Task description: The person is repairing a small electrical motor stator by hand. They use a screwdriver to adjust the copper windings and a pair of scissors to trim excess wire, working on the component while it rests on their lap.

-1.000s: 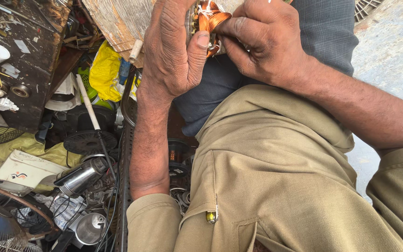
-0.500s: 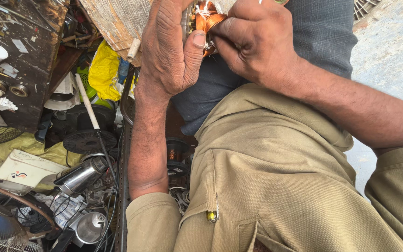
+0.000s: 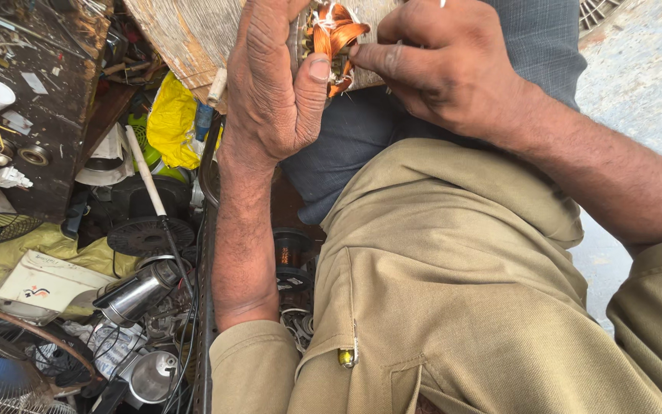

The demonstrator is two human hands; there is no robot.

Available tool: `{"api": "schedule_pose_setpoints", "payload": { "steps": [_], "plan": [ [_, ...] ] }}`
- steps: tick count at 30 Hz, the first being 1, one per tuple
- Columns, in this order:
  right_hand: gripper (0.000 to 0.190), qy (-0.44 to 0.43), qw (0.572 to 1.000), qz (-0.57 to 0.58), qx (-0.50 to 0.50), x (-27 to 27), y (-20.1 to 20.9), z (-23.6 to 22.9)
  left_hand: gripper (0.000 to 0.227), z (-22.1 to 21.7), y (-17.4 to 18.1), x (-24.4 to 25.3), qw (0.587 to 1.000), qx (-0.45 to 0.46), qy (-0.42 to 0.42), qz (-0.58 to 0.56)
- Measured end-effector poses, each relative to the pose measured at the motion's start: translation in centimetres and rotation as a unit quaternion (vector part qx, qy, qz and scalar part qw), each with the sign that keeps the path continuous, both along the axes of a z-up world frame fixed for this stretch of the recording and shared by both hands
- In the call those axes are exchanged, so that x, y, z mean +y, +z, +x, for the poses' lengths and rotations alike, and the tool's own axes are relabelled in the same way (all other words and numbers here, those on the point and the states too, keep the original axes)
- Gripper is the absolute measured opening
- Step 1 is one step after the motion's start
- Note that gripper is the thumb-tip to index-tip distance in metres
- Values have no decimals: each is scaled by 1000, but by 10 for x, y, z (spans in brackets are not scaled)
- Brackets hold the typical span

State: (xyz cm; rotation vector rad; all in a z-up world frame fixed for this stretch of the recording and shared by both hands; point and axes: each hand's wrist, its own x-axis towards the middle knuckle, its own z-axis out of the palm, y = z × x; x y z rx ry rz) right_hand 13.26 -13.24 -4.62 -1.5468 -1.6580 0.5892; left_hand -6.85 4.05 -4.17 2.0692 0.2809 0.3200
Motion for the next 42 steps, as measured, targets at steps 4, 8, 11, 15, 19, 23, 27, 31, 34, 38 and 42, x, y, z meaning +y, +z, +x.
{"api": "schedule_pose_setpoints", "payload": {
  "steps": [4, 8, 11, 15, 19, 23, 27, 31, 34, 38, 42],
  "plan": [
    [39, 5, 1000, 6, -21, 4, 0, -1, 53, -2, 0, -1, 1000, 9, 6, 3],
    [37, 18, 996, 20, -87, 4, -3, -1, 52, -1, -1, -1, 1000, 5, 1, 3],
    [40, 25, 990, 13, -139, 4, -5, -3, 51, 0, -1, 1, 1000, 6, 2, 6],
    [39, 41, 986, -25, -160, 0, -5, -8, 49, 1, -2, 0, 1000, -1, -2, -2],
    [44, 42, 986, -35, -160, 3, -4, -8, 48, 1, 0, 2, 1000, 6, -2, 10],
    [30, 48, 990, -91, -94, 6, -5, -10, 45, -5, 3, 1, 999, 37, 9, -10],
    [39, 43, 994, -78, -66, 9, 3, -8, 46, -3, 4, 1, 999, 38, 14, -12],
    [35, 35, 996, -71, -43, 16, 13, -2, 44, -3, 3, 3, 999, 33, 18, -8],
    [42, 78, 986, -124, -79, 18, 15, -4, 42, -5, 3, 4, 999, 46, 17, -12],
    [26, 145, 948, -234, -160, 29, 6, -12, 40, 3, 3, 5, 1000, 14, -2, 0],
    [34, 122, 949, -246, -154, 31, 5, -15, 35, 6, 5, 8, 999, 38, 14, -32]
  ]
}}
